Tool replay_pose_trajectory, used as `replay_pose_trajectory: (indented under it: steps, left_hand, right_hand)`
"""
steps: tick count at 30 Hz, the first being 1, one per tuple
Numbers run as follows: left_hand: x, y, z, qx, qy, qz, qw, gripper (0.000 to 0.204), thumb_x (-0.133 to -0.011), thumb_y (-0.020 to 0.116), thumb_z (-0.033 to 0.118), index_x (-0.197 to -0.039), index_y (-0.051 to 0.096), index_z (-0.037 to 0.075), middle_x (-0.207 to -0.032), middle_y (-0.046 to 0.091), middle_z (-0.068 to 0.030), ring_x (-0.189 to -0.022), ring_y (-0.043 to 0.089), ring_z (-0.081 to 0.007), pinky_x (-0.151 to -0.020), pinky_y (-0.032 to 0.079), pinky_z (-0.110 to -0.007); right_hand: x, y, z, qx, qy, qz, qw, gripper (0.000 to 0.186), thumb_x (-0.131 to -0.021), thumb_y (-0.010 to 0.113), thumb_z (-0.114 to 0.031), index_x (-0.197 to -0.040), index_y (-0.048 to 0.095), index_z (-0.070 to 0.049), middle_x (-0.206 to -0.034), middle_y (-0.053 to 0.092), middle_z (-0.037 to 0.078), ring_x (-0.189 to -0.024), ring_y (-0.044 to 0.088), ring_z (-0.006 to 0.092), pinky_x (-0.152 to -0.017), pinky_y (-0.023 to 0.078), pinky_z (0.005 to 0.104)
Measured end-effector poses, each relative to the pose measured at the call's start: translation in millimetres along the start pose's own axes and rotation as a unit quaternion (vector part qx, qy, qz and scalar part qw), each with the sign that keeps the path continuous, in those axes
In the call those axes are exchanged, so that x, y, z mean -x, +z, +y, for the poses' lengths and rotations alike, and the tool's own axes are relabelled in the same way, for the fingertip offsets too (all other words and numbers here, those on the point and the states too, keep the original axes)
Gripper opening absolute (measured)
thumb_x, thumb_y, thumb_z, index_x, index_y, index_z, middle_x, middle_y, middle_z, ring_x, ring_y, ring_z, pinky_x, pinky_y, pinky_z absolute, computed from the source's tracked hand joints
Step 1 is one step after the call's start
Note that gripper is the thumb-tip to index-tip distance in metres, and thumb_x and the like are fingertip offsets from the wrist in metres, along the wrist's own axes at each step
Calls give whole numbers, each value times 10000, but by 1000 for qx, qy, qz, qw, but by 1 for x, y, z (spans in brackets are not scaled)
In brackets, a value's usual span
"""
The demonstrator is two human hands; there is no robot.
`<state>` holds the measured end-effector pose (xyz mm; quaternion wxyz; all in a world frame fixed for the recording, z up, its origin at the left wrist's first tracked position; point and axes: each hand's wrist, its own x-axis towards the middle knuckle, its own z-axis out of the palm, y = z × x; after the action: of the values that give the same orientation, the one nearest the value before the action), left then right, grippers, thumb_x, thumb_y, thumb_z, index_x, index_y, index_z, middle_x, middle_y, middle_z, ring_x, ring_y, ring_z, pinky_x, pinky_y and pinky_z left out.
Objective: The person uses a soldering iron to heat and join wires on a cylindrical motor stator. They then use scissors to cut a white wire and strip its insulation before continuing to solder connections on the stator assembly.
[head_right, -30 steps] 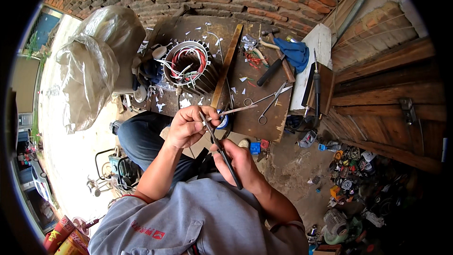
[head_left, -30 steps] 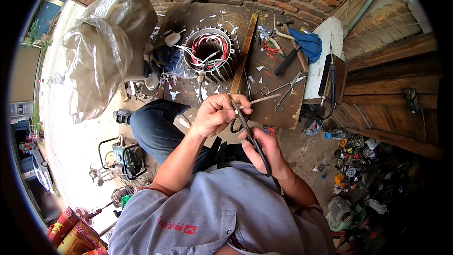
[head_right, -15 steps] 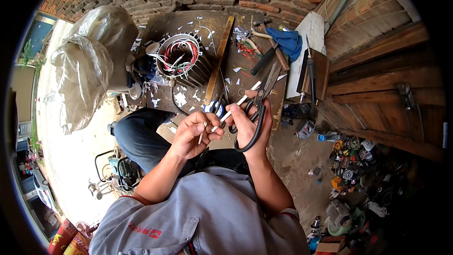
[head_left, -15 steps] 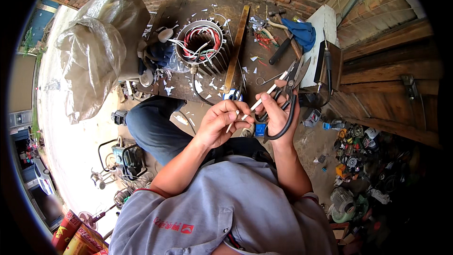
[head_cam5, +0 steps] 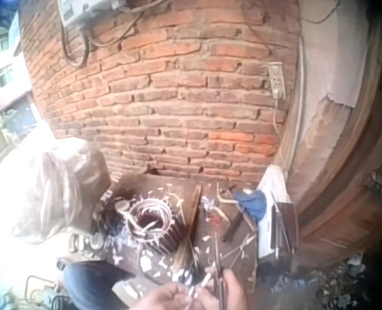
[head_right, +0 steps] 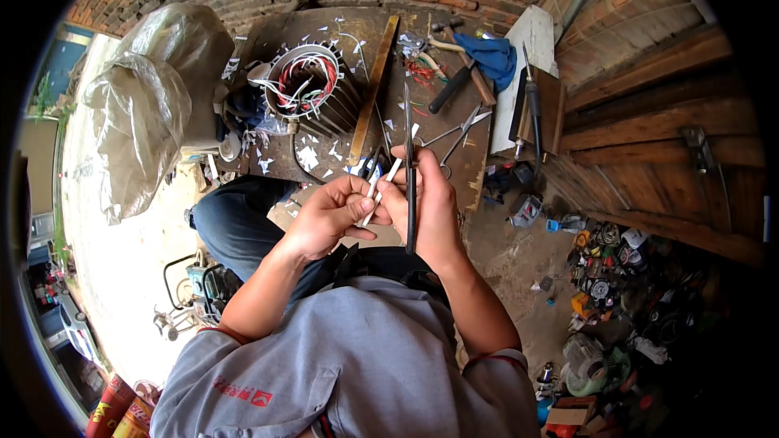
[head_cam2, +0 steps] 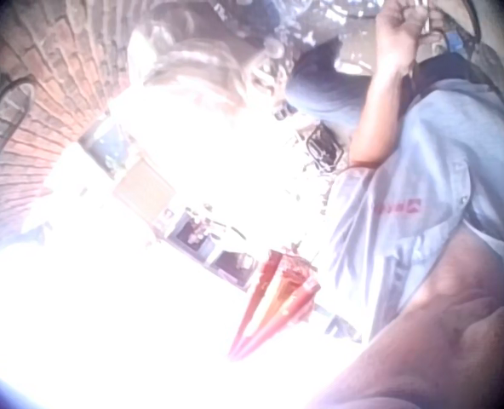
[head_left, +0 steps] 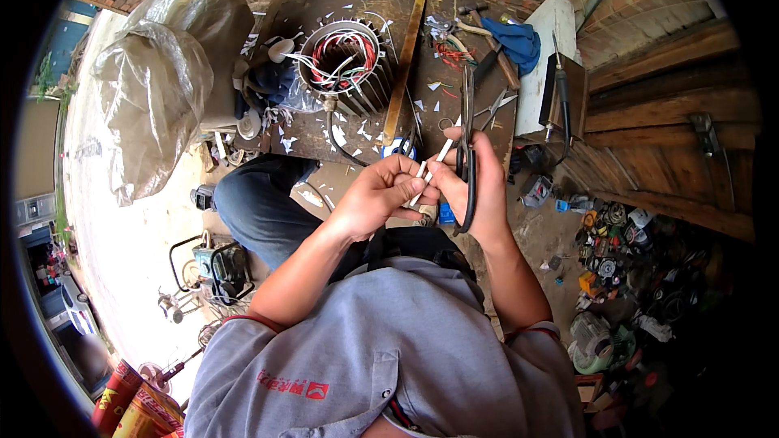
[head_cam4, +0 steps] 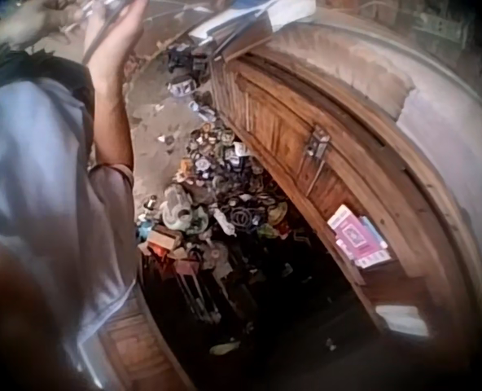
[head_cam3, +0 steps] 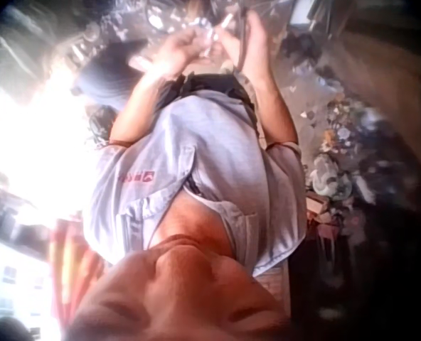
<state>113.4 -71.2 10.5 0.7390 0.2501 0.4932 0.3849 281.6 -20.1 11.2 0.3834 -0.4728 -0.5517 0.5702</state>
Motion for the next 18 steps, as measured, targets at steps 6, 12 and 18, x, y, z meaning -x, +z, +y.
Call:
replay_pose_trajectory:
  steps: [6,12,18]
  left_hand:
    - [-2,1,-1,0,-22,-7,1000,192,-1022,574,191,-1117,569,24,-1013,701,-82,-948,701,-155,-769,591,-271]
    - [-2,2,0,-54,-22,-1,998,223,-1011,590,192,-1149,602,16,-1011,708,-70,-936,709,-174,-759,587,-280]
    - [-4,-7,8,-84,-2,16,996,249,-1021,576,205,-1184,631,26,-967,711,-48,-912,695,-139,-786,574,-285]
  right_hand:
    - [5,0,8,26,-44,-11,999,371,-857,675,12,-1204,546,2,-744,650,57,-649,597,107,-611,489,277]
    - [8,-6,11,51,-75,-27,995,378,-867,672,0,-1221,540,15,-776,670,84,-677,646,151,-643,511,287]
    - [29,-66,-1,80,53,-119,988,368,-922,620,-44,-1273,524,7,-942,678,107,-826,648,156,-795,521,307]
